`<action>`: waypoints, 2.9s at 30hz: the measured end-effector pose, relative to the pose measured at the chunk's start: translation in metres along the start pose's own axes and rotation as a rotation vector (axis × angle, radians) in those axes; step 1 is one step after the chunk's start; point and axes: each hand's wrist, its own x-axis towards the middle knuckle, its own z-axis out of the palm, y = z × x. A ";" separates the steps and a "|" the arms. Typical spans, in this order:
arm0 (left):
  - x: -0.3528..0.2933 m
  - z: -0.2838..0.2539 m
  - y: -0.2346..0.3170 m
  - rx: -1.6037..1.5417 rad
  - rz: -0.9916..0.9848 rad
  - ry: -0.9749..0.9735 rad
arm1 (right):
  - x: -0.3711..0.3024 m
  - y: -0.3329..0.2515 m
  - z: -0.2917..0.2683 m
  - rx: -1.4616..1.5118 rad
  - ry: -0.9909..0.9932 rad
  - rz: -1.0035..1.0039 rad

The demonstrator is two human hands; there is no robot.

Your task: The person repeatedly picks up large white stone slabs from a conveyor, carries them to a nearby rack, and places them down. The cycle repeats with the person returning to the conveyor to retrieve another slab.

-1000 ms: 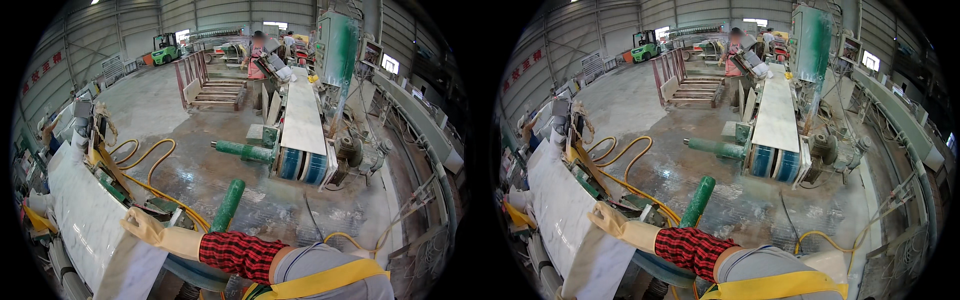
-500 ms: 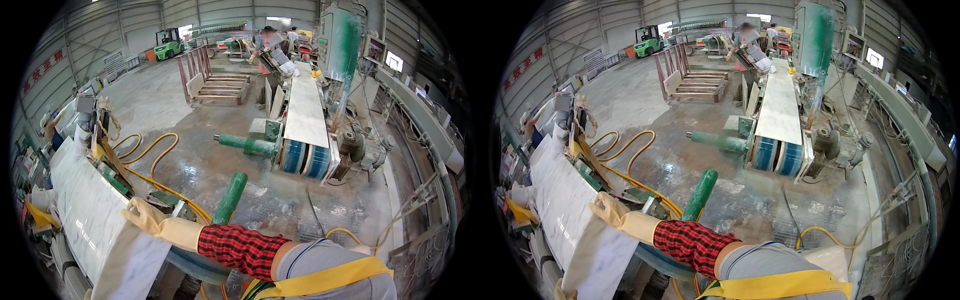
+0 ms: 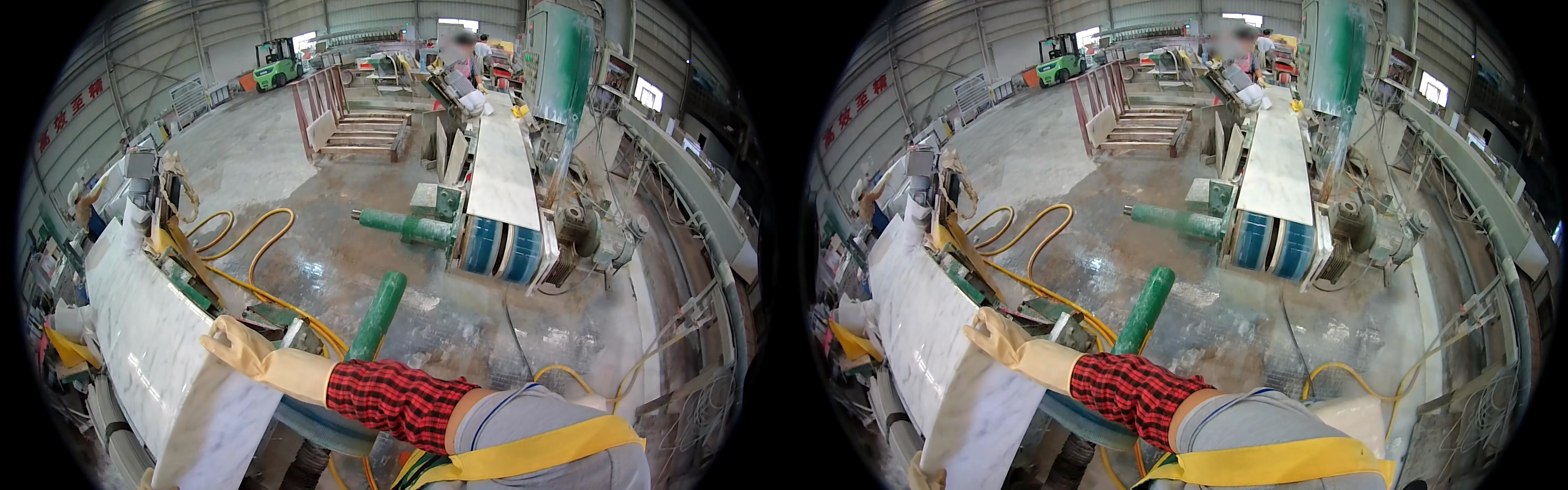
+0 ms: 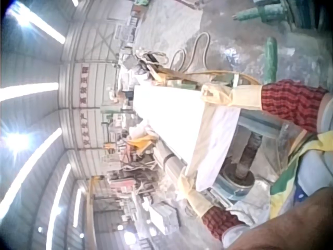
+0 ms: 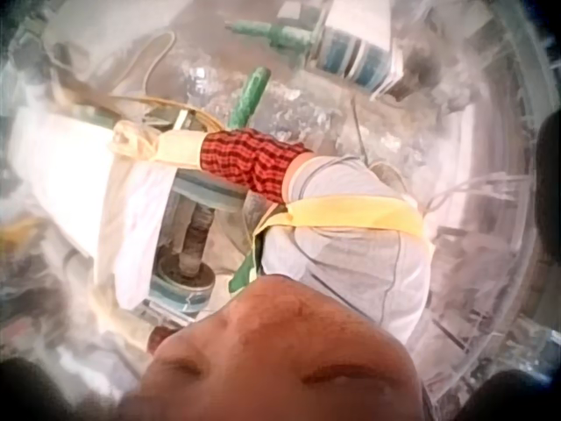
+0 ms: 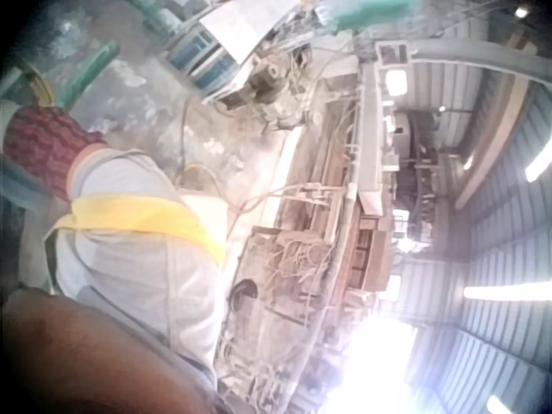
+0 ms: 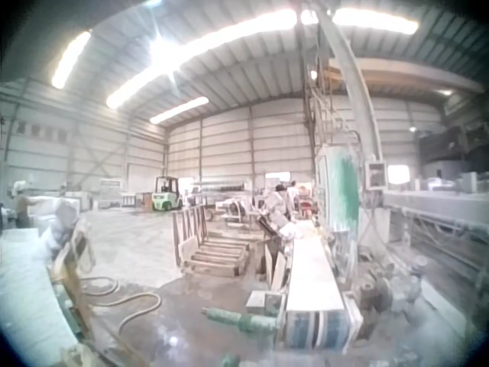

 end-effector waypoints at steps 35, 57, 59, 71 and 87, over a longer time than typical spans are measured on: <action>0.010 -0.006 -0.119 0.214 0.004 0.031 | -0.010 -0.005 -0.007 -0.070 0.019 -0.153; -0.018 0.001 -0.028 0.390 -0.033 0.056 | -0.016 -0.006 -0.014 -0.006 -0.119 0.029; -0.019 0.001 -0.026 0.411 -0.049 0.056 | -0.015 -0.009 -0.015 0.018 -0.136 0.085; -0.028 0.000 -0.001 0.296 0.007 0.038 | -0.010 -0.034 -0.029 0.157 -0.103 0.285; -0.026 0.000 -0.035 -0.063 -0.007 0.033 | -0.014 -0.036 -0.029 0.176 -0.070 0.290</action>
